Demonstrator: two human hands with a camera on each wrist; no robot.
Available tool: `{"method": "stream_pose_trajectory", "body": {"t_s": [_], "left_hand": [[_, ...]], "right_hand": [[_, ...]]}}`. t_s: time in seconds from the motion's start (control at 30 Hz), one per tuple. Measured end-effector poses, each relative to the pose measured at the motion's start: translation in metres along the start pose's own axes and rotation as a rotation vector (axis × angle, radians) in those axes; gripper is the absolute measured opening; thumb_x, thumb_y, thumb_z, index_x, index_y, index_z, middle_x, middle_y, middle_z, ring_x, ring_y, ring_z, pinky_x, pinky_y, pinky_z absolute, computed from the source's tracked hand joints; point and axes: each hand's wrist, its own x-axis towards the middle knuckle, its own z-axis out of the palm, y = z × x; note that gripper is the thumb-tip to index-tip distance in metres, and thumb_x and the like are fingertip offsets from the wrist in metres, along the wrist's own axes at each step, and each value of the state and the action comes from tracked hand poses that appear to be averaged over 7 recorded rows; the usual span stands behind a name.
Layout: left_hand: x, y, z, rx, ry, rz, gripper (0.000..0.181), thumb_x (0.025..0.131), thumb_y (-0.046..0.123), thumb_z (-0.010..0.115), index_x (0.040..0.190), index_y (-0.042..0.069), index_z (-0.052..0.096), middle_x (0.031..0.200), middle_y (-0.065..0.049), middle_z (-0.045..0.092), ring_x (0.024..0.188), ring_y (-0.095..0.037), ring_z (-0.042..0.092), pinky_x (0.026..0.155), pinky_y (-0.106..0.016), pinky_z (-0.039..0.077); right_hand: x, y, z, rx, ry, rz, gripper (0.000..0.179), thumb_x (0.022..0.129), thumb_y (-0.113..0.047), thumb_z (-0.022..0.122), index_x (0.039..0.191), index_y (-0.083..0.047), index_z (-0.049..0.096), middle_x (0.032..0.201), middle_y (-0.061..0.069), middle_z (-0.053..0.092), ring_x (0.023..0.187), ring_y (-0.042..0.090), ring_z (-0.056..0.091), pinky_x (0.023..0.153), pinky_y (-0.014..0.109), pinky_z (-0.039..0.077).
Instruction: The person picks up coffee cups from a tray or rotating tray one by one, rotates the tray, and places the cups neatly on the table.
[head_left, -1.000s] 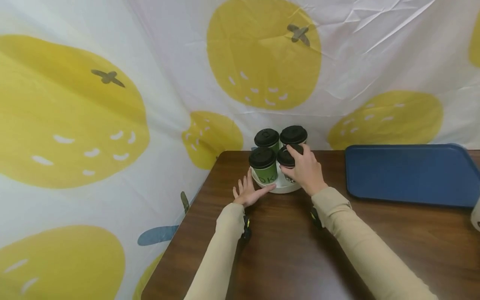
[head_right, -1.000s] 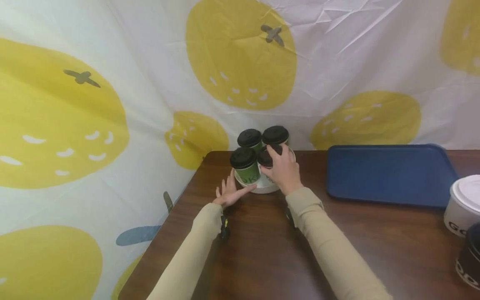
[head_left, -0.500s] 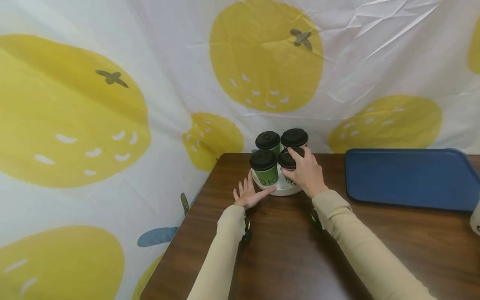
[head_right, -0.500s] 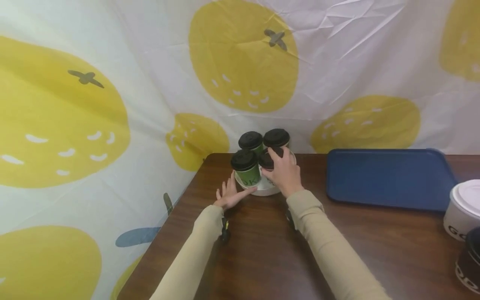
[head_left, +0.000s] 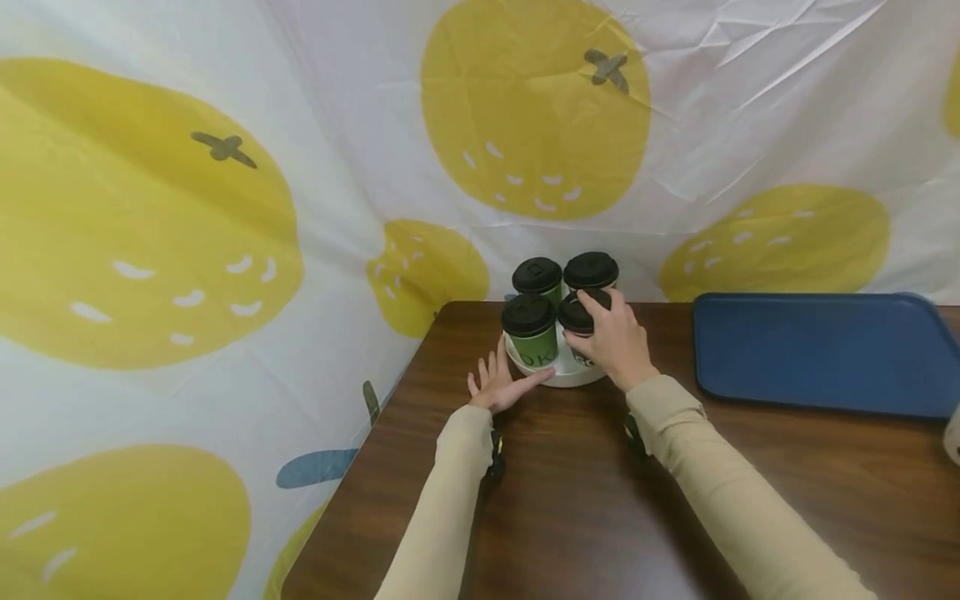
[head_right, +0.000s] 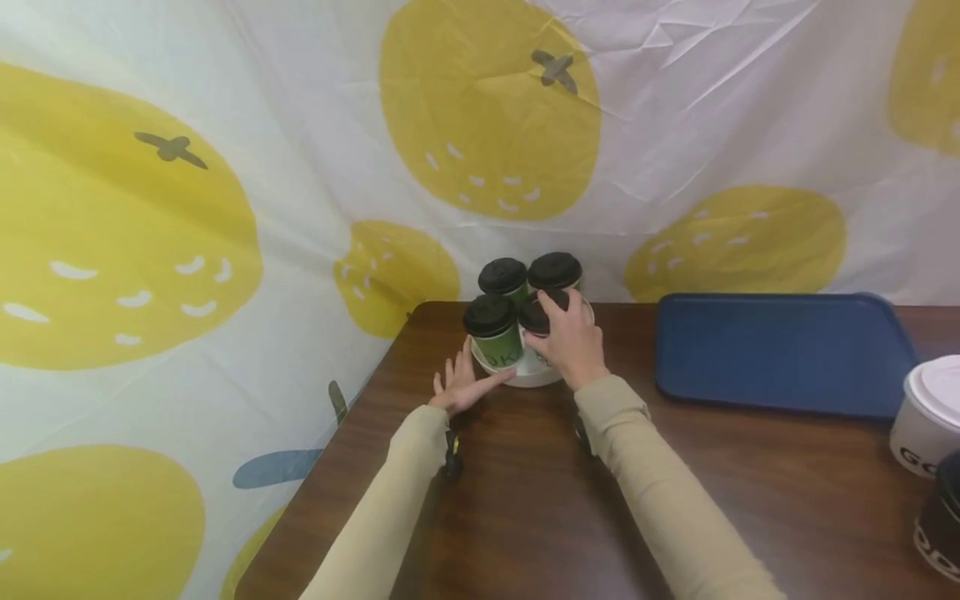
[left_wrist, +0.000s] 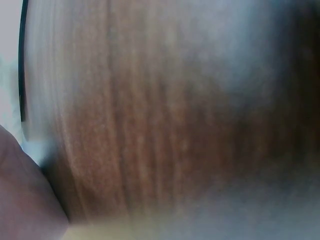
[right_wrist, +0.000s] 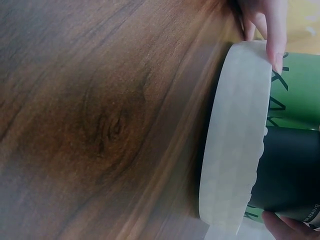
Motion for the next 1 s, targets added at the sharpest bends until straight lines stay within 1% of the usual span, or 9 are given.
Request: {"method": "stream_pose_trajectory", "body": {"t_s": [0.13, 0.3, 0.4, 0.53, 0.63, 0.73, 0.87, 1.0], "left_hand": [[0.0014, -0.0019, 0.0009, 0.02, -0.008, -0.004, 0.13, 0.073, 0.092, 0.058, 0.163, 0.039, -0.019, 0.177, -0.01, -0.003, 0.164, -0.038, -0.007, 0.129, -0.065, -0.004], [0.0024, -0.0022, 0.0001, 0.005, 0.012, 0.004, 0.129, 0.073, 0.091, 0.06, 0.164, 0.04, -0.016, 0.177, -0.011, 0.0, 0.164, -0.038, -0.005, 0.129, -0.065, -0.004], [0.0024, -0.0021, -0.0002, 0.012, 0.009, 0.004, 0.129, 0.072, 0.091, 0.059, 0.163, 0.041, -0.017, 0.177, -0.011, -0.001, 0.164, -0.038, -0.005, 0.129, -0.065, -0.004], [0.0011, -0.0018, -0.0004, 0.019, 0.001, 0.004, 0.129, 0.074, 0.091, 0.059, 0.163, 0.04, -0.019, 0.177, -0.011, -0.002, 0.164, -0.038, -0.006, 0.129, -0.064, -0.004], [-0.0005, -0.0007, -0.0008, 0.025, 0.002, 0.002, 0.127, 0.075, 0.089, 0.059, 0.163, 0.039, -0.018, 0.177, -0.011, -0.001, 0.164, -0.037, -0.005, 0.129, -0.064, -0.004], [-0.0015, 0.0003, -0.0002, 0.03, 0.011, 0.007, 0.126, 0.076, 0.088, 0.058, 0.164, 0.038, -0.018, 0.177, -0.012, -0.001, 0.164, -0.038, -0.005, 0.129, -0.065, -0.004], [-0.0024, 0.0012, 0.0001, 0.025, 0.021, 0.012, 0.126, 0.077, 0.088, 0.059, 0.164, 0.038, -0.017, 0.177, -0.013, -0.001, 0.164, -0.038, -0.005, 0.129, -0.065, -0.004], [-0.0027, 0.0017, -0.001, 0.021, 0.003, -0.001, 0.127, 0.076, 0.089, 0.059, 0.163, 0.04, -0.019, 0.177, -0.011, -0.002, 0.164, -0.037, -0.006, 0.129, -0.064, -0.005]], "right_hand": [[0.0, -0.001, 0.0003, -0.006, -0.015, 0.005, 0.068, 0.086, -0.035, 0.083, 0.146, -0.012, 0.059, 0.145, 0.036, 0.049, 0.113, 0.057, 0.063, 0.071, 0.067, 0.058], [0.0012, -0.0015, 0.0003, -0.002, -0.017, 0.008, 0.068, 0.087, -0.034, 0.082, 0.146, -0.011, 0.059, 0.145, 0.036, 0.049, 0.112, 0.057, 0.063, 0.073, 0.068, 0.058], [0.0012, -0.0021, 0.0, -0.002, -0.019, 0.01, 0.068, 0.086, -0.034, 0.082, 0.146, -0.011, 0.059, 0.145, 0.036, 0.048, 0.113, 0.057, 0.063, 0.074, 0.068, 0.058], [0.0007, -0.0023, 0.0005, -0.003, -0.017, 0.006, 0.067, 0.086, -0.033, 0.082, 0.146, -0.011, 0.059, 0.145, 0.037, 0.048, 0.113, 0.057, 0.063, 0.074, 0.068, 0.058], [0.0, -0.0023, 0.0003, -0.001, -0.031, 0.01, 0.068, 0.087, -0.034, 0.081, 0.146, -0.01, 0.058, 0.146, 0.038, 0.047, 0.114, 0.058, 0.062, 0.075, 0.068, 0.058], [-0.0001, -0.0023, -0.0003, 0.005, -0.05, 0.025, 0.069, 0.087, -0.034, 0.081, 0.148, -0.011, 0.057, 0.148, 0.037, 0.045, 0.117, 0.058, 0.061, 0.076, 0.069, 0.057], [0.001, -0.0025, -0.0011, 0.012, -0.055, 0.031, 0.07, 0.087, -0.035, 0.081, 0.148, -0.011, 0.056, 0.149, 0.036, 0.045, 0.118, 0.057, 0.06, 0.078, 0.069, 0.057], [0.001, -0.0035, -0.0025, 0.011, -0.067, 0.036, 0.071, 0.088, -0.035, 0.081, 0.149, -0.012, 0.056, 0.149, 0.037, 0.044, 0.119, 0.058, 0.06, 0.078, 0.069, 0.057]]}}
